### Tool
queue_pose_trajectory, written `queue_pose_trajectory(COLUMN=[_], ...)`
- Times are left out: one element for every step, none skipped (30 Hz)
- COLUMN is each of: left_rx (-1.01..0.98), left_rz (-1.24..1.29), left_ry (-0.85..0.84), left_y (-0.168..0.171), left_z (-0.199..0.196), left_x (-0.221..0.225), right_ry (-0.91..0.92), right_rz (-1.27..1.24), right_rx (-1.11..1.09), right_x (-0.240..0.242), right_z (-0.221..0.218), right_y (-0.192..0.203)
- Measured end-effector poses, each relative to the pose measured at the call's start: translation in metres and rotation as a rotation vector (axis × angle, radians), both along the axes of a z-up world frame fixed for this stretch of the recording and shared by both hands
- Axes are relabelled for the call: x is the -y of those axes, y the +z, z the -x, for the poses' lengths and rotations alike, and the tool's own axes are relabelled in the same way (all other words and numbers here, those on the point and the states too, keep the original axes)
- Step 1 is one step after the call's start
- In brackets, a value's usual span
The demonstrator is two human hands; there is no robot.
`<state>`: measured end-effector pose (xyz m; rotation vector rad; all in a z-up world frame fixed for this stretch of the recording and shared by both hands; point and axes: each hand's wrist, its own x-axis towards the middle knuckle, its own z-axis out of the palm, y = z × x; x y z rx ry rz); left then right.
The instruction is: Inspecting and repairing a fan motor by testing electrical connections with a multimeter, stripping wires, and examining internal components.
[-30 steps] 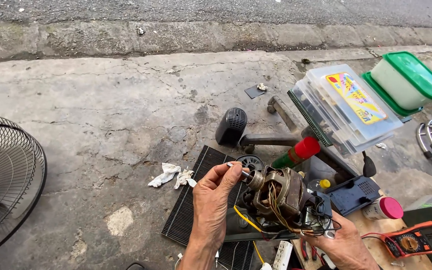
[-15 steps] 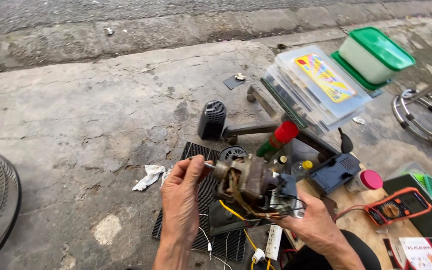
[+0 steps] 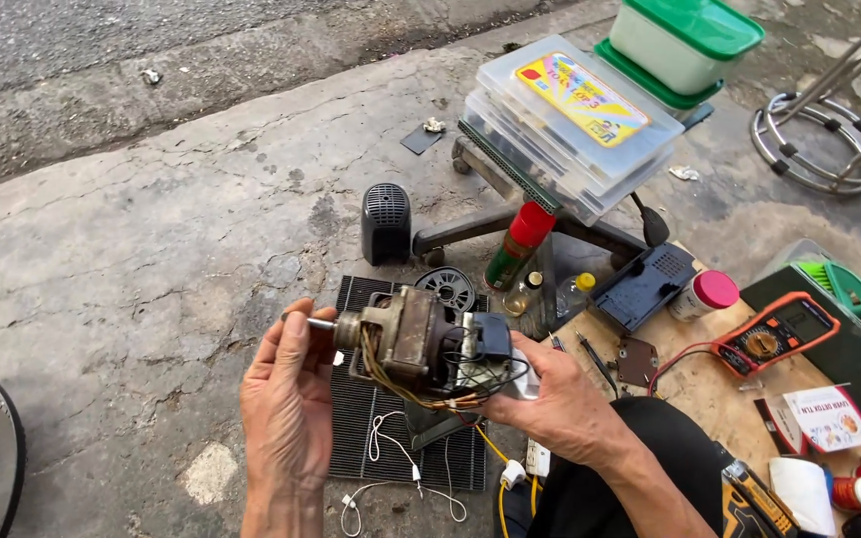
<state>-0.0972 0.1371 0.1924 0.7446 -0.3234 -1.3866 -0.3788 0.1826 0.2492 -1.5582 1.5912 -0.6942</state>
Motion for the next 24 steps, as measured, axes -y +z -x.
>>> queue_pose_trajectory(left_rx=[0.004,0.004,0.004,0.007,0.025,0.044,0.048,0.055,0.062,0.065,0.051,0.037,0.040,0.047,0.054,0.054,0.046,0.037,0.036,0.029,0.021,0.020,0.028,0.035], left_rz=[0.001,-0.029,-0.058,-0.055,-0.058,-0.060,-0.055,-0.073,-0.090,-0.085,-0.081,-0.079,-0.077,-0.076,-0.076,-0.075,-0.080,-0.084,-0.082,-0.079,-0.076,-0.075,-0.061,-0.048], left_ry=[-0.008,-0.002,0.003,0.002,-0.007,-0.014,-0.013,-0.017,-0.022,-0.027,-0.023,-0.019,-0.023,-0.012,-0.001,-0.001,0.008,0.018,0.020,0.017,0.014,0.017,0.009,0.003], left_y=[0.003,0.007,0.011,0.012,0.015,0.018,0.019,0.020,0.021,0.021,0.021,0.020,0.020,0.019,0.018,0.016,0.013,0.011,0.009,0.007,0.005,0.005,0.006,0.006], left_z=[0.001,0.002,0.001,0.002,0.002,0.002,0.002,0.002,0.003,0.004,0.004,0.004,0.005,0.005,0.005,0.005,0.004,0.003,0.004,0.004,0.005,0.007,0.008,0.010], left_x=[-0.001,-0.001,-0.002,-0.003,-0.004,-0.004,-0.004,-0.004,-0.004,-0.003,-0.003,-0.004,-0.004,-0.003,-0.003,-0.002,-0.002,-0.001,0.000,0.000,0.001,0.001,0.002,0.002], right_ry=[-0.008,-0.009,-0.010,-0.011,-0.039,-0.066,-0.065,-0.054,-0.043,-0.048,-0.035,-0.020,-0.025,-0.034,-0.043,-0.043,-0.040,-0.037,-0.035,-0.036,-0.037,-0.034,-0.051,-0.067], right_rz=[0.001,-0.026,-0.052,-0.049,-0.070,-0.091,-0.087,-0.054,-0.022,-0.017,-0.021,-0.027,-0.025,-0.046,-0.066,-0.066,-0.065,-0.062,-0.060,-0.053,-0.047,-0.046,-0.046,-0.047], right_rx=[0.004,0.081,0.158,0.161,0.123,0.086,0.090,0.087,0.084,0.086,0.116,0.146,0.148,0.155,0.161,0.161,0.152,0.143,0.142,0.149,0.156,0.155,0.146,0.136], right_x=[-0.001,-0.001,-0.001,-0.001,-0.001,0.000,0.001,0.000,-0.001,0.000,0.000,-0.001,-0.002,-0.002,-0.002,-0.003,-0.003,-0.004,-0.003,-0.003,-0.003,-0.003,-0.003,-0.003], right_z=[-0.001,-0.002,-0.005,-0.006,-0.008,-0.011,-0.009,-0.007,-0.005,-0.004,-0.003,-0.002,-0.002,-0.003,-0.003,-0.002,-0.001,-0.001,-0.001,-0.001,-0.001,0.000,0.001,0.001], right_y=[0.002,0.004,0.006,0.009,0.013,0.017,0.014,0.010,0.007,0.006,0.005,0.003,0.005,0.007,0.009,0.009,0.008,0.008,0.008,0.008,0.008,0.007,0.005,0.004])
